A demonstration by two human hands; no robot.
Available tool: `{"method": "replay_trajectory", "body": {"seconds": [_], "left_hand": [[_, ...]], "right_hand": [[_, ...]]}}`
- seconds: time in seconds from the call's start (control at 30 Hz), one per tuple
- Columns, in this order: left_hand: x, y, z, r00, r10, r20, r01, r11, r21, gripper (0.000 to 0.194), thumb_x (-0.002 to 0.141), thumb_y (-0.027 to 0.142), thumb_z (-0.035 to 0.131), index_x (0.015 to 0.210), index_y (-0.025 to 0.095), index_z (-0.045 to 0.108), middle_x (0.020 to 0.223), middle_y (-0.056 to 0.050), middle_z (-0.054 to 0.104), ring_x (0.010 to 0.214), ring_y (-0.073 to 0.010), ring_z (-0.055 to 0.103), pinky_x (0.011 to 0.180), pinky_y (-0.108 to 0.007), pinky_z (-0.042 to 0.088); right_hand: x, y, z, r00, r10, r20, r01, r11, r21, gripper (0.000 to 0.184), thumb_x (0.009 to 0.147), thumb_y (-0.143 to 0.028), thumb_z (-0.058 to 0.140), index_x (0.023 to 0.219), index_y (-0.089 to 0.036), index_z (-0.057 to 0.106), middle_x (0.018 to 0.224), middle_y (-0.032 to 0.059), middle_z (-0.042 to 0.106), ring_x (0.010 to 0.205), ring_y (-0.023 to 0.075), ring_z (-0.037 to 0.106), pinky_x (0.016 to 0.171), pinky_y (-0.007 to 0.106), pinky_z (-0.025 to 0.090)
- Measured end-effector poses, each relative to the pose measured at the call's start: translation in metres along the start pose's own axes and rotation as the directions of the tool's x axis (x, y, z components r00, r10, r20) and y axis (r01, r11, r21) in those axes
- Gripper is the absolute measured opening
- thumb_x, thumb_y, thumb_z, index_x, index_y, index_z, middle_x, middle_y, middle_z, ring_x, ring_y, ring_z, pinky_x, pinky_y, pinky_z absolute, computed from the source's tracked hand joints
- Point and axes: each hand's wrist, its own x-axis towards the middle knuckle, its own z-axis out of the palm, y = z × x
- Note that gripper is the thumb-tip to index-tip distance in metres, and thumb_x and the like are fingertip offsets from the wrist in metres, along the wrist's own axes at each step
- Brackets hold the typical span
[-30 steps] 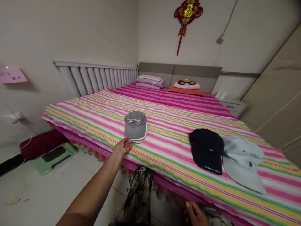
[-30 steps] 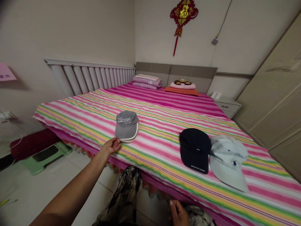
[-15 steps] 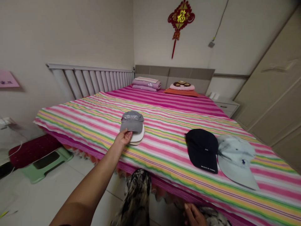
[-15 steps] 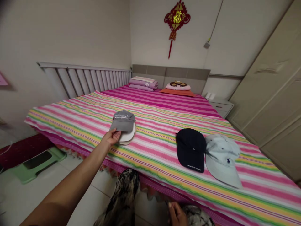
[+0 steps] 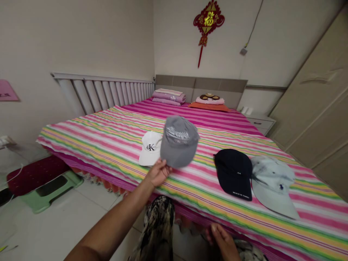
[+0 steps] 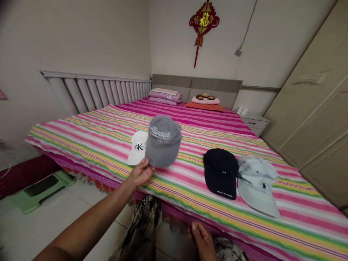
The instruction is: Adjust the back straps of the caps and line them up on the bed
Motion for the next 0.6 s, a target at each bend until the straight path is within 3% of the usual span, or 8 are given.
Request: {"method": "replay_trajectory", "body": {"seconds": [0.1,0.2,0.27,0.43,0.5,0.6], "left_hand": [[-0.041,-0.063,-0.025,0.971,-0.237,0.041,0.239,0.970,-0.040,0.016,0.066,0.008,0.064,0.077,0.018,0.059,0.074,0.000,0.067,0.060,-0.0119,0.062,0.054,-0.022,0.048],[-0.082,-0.113,-0.050,0.903,-0.407,0.142,0.416,0.909,-0.041,0.027,0.062,0.017,0.069,0.086,0.027,0.062,0.085,0.003,0.067,0.070,-0.0123,0.063,0.053,-0.019,0.047],[-0.100,-0.130,-0.063,0.864,-0.479,0.155,0.487,0.873,-0.016,0.024,0.063,0.019,0.068,0.081,0.033,0.064,0.085,0.006,0.068,0.072,-0.0102,0.063,0.055,-0.017,0.046],[-0.107,-0.127,-0.084,0.794,-0.578,0.188,0.569,0.816,0.101,0.015,0.071,0.029,0.059,0.084,0.031,0.066,0.096,0.002,0.067,0.095,-0.0178,0.059,0.075,-0.026,0.044],[-0.097,-0.120,-0.084,0.792,-0.574,0.208,0.572,0.817,0.078,0.027,0.078,0.042,0.048,0.089,0.024,0.065,0.098,-0.006,0.066,0.100,-0.0217,0.057,0.083,-0.033,0.041],[-0.078,-0.111,-0.075,0.795,-0.555,0.246,0.564,0.825,0.035,0.046,0.077,0.053,0.044,0.096,0.015,0.062,0.091,-0.011,0.066,0.091,-0.0227,0.060,0.080,-0.035,0.041]], "right_hand": [[0.007,-0.047,0.005,0.993,0.001,0.122,-0.041,0.945,0.325,0.041,0.067,-0.058,0.056,0.087,-0.022,0.063,0.086,0.0047,0.067,0.079,0.0198,0.060,0.074,0.033,0.045],[0.019,-0.081,0.008,0.992,-0.009,0.129,-0.062,0.841,0.538,0.052,0.063,-0.069,0.050,0.082,-0.024,0.065,0.087,0.0069,0.069,0.089,0.0245,0.060,0.084,0.042,0.042],[0.026,-0.091,0.010,0.996,-0.009,0.083,-0.042,0.807,0.589,0.053,0.063,-0.070,0.049,0.078,-0.022,0.066,0.084,0.0078,0.070,0.096,0.0267,0.058,0.089,0.045,0.039],[0.026,-0.096,0.022,0.990,-0.011,0.137,-0.068,0.825,0.560,0.057,0.058,-0.071,0.052,0.078,-0.020,0.067,0.087,0.0101,0.070,0.105,0.0291,0.054,0.092,0.047,0.036],[0.020,-0.095,0.026,0.981,-0.001,0.195,-0.106,0.836,0.538,0.062,0.057,-0.075,0.049,0.080,-0.020,0.067,0.089,0.0108,0.070,0.106,0.0292,0.053,0.092,0.046,0.037],[0.011,-0.094,0.027,0.959,0.033,0.280,-0.178,0.841,0.511,0.071,0.054,-0.080,0.042,0.079,-0.019,0.067,0.088,0.0121,0.069,0.108,0.0295,0.052,0.092,0.046,0.037]]}}
